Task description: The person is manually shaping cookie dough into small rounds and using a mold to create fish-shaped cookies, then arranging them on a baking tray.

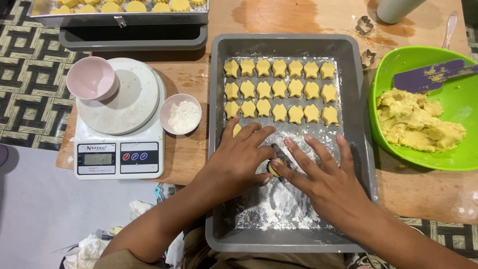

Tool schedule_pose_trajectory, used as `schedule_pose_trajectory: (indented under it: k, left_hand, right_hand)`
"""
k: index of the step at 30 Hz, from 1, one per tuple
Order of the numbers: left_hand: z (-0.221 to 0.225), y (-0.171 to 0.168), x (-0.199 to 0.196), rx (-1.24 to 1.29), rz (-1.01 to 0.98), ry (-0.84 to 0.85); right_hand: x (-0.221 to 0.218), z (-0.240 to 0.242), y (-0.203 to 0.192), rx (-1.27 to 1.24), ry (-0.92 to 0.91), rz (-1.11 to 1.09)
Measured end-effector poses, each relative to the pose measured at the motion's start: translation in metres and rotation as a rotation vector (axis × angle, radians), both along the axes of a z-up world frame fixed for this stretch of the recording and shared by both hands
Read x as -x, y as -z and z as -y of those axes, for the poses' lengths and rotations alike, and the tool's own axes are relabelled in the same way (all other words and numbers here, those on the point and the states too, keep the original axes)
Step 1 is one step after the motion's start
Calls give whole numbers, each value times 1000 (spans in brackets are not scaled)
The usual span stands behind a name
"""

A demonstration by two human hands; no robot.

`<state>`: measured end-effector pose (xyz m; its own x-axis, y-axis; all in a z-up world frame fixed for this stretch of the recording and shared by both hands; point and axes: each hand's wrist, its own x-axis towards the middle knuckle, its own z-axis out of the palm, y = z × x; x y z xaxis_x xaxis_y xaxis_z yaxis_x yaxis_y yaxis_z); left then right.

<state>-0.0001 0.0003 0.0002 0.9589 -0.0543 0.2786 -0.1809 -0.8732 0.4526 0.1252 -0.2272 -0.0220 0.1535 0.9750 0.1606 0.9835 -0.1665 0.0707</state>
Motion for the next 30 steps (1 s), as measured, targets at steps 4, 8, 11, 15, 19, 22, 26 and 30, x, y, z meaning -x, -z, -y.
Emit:
schedule_pose_trajectory:
  k: [4,8,11,15,19,22,26,30]
  left_hand:
    - [0,1,0,3,-2,-2]
    - [0,3,1,1,44,2]
    - [0,3,0,5,-18,-2]
    - [0,2,0,4,-2,-9]
    - [0,3,-2,-20,-80,-7]
    - [-1,1,-2,-1,-89,-8]
    - [0,3,1,5,-5,0]
    - [-1,3,-1,-9,-41,-4]
  right_hand:
    - [-2,2,-2,25,41,-7]
    - [1,1,-4,57,37,36]
    - [1,2,-3,38,22,32]
    - [2,4,-1,-8,-13,4]
    - [-4,4,4,46,-1,8]
    - [-5,2,-2,23,16,-10]
    - [0,3,-3,18,-1,-21]
    - [-2,4,-3,2,25,-15]
